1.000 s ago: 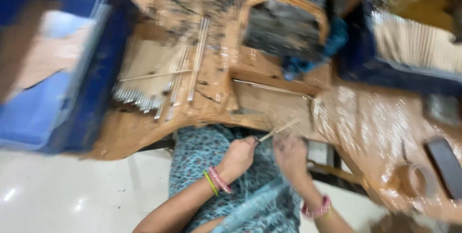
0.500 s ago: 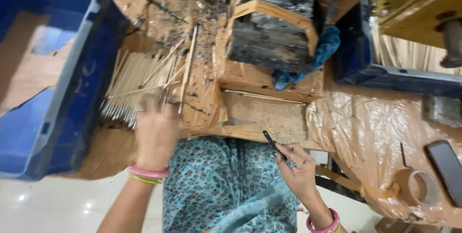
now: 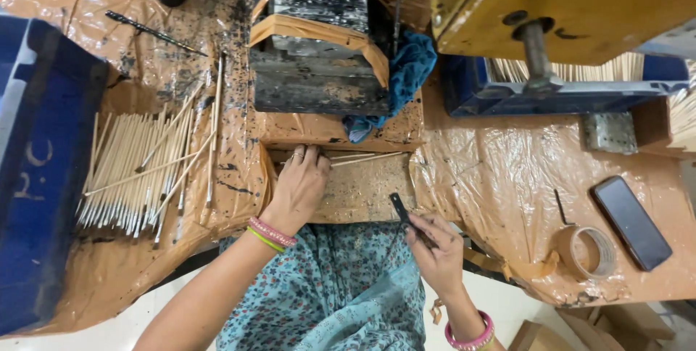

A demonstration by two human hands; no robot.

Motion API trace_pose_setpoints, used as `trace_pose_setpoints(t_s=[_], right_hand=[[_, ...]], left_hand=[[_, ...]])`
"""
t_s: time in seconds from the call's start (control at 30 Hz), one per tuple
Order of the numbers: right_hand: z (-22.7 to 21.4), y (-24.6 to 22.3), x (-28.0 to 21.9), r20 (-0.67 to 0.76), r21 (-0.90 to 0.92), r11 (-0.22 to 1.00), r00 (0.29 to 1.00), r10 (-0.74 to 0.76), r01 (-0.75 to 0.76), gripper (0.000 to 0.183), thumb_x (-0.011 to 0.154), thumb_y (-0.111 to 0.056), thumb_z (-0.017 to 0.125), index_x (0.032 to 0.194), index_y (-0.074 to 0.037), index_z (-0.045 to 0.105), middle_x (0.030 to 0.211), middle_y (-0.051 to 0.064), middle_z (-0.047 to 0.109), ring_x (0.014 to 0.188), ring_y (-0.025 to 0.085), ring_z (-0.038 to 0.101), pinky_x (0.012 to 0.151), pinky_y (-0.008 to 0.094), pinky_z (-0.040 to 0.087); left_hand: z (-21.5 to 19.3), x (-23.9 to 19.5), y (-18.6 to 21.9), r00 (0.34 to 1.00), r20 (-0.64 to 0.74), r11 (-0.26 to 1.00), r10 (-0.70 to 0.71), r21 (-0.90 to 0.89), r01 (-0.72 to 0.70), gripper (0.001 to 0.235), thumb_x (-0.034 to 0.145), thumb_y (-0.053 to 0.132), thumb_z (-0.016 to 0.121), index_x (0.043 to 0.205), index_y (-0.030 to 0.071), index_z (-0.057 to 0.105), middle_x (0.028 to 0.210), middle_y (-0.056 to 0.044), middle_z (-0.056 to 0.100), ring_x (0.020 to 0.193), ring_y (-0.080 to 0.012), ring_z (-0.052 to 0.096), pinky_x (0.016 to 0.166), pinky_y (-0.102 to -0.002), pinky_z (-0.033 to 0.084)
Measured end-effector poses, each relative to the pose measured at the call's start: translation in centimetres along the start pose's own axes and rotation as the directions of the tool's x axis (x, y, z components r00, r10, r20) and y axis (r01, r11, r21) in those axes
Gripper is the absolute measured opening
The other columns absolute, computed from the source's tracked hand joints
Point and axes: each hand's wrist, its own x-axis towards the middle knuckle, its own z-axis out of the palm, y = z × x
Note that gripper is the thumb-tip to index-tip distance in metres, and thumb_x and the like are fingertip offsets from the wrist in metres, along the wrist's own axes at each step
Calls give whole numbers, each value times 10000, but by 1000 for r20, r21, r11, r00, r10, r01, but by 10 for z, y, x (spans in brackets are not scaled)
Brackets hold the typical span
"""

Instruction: The recorder is assembling small wooden sticks with black tips, likely incense sticks or matches, into bundles and using a small hand tool to secure components.

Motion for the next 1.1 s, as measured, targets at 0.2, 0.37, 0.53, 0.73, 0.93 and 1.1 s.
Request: trace_pose_setpoints(t_s=[0.2, 0.37, 0.53, 0.73, 0.93, 1.1], right_hand=[[17, -28, 34, -19, -147, 978, 988, -152, 148, 289, 880, -14, 714, 1167, -24, 733, 934, 82, 699, 759, 161, 674, 643, 262, 521], [40, -1, 33, 132, -300, 929, 973, -187, 219, 314, 863, -37, 719, 1174, -56, 756, 869, 158, 640, 774, 300, 653, 695, 373, 527], [35, 4, 38, 152, -311, 911, 960, -235, 272, 306, 862, -36, 707, 1159, -83, 765, 936, 139, 685, 835, 301, 655, 732, 378, 531], [57, -4, 1, 182, -333, 870, 930, -321, 365, 328, 863, -9, 696, 1181, -69, 747, 1004, 150, 696, 836, 298, 627, 758, 345, 535], [50, -11, 16, 206, -360, 896, 959, -195, 260, 319, 849, -17, 750, 1159, -89, 777, 805, 126, 636, 740, 279, 617, 665, 391, 462], [52, -7, 20, 210, -240, 924, 945, -250, 298, 332, 844, -34, 715, 1170, -93, 752, 896, 146, 657, 757, 289, 634, 644, 383, 488]], left_hand=[[-14, -47, 29, 976, 211, 912, 60, -409, 32, 196, 911, 165, 680, 907, -20, 615, 863, -183, 633, 887, -338, 621, 796, -453, 513], [-20, -89, 52, 916, 349, 526, -199, -750, 400, 176, 916, 132, 659, 1013, -15, 657, 755, -157, 687, 675, -257, 674, 642, -367, 533], [5, -113, 59, 860, 423, 357, -285, -786, 505, 187, 929, 132, 625, 1048, 20, 718, 685, -102, 701, 580, -170, 668, 572, -317, 527], [71, -138, 64, 835, 488, 11, -254, -862, 507, 241, 1037, 164, 574, 953, -29, 692, 666, -40, 621, 583, -107, 543, 552, -303, 468], [21, -128, 72, 946, 218, 320, -238, -902, 289, 187, 979, 179, 619, 1018, 18, 706, 729, -116, 652, 634, -235, 619, 573, -359, 519], [-7, -108, 84, 981, -27, 805, -190, -576, 140, 320, 863, 282, 736, 880, -21, 635, 792, -201, 676, 729, -388, 676, 617, -462, 541]])
